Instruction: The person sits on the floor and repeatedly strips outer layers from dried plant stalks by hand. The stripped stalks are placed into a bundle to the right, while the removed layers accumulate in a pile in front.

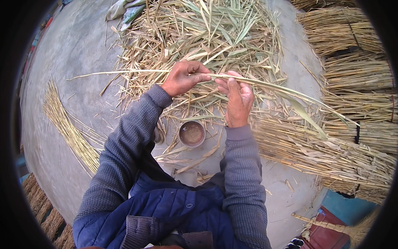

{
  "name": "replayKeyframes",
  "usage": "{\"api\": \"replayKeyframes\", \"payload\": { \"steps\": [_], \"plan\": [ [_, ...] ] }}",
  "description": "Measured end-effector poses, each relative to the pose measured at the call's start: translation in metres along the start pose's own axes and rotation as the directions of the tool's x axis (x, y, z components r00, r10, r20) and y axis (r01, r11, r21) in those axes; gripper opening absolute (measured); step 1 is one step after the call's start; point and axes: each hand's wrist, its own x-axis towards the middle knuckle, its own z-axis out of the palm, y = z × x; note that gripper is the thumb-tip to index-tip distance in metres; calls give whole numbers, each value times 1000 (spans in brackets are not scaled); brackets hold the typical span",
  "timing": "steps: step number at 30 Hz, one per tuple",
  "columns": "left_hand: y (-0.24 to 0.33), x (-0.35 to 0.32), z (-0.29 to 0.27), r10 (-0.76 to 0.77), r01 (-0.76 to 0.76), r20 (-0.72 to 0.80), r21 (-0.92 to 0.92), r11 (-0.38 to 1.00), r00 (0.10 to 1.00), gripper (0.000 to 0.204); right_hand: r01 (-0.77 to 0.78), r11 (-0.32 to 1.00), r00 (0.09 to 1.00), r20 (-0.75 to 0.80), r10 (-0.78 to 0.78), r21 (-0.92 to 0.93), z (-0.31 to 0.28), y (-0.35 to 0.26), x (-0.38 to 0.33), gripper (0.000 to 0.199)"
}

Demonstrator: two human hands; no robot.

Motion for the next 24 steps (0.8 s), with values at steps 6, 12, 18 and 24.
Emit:
{"api": "replayKeyframes", "payload": {
  "steps": [6,12,18,24],
  "plan": [
    [6,4,3,-37,2,-138,-244,970,990,18,-58,997,989,-130,65,55,-1,6,5,26],
    [-14,14,-42,-256,76,-279,-526,847,926,16,-29,997,978,-203,43,70,-14,12,9,21],
    [-30,3,-110,-323,-257,-497,-784,565,805,22,24,1000,977,-213,-19,20,-30,11,12,23],
    [-56,0,-100,164,170,-358,736,656,919,26,39,997,988,-149,-48,-64,-26,12,9,25]
  ]
}}
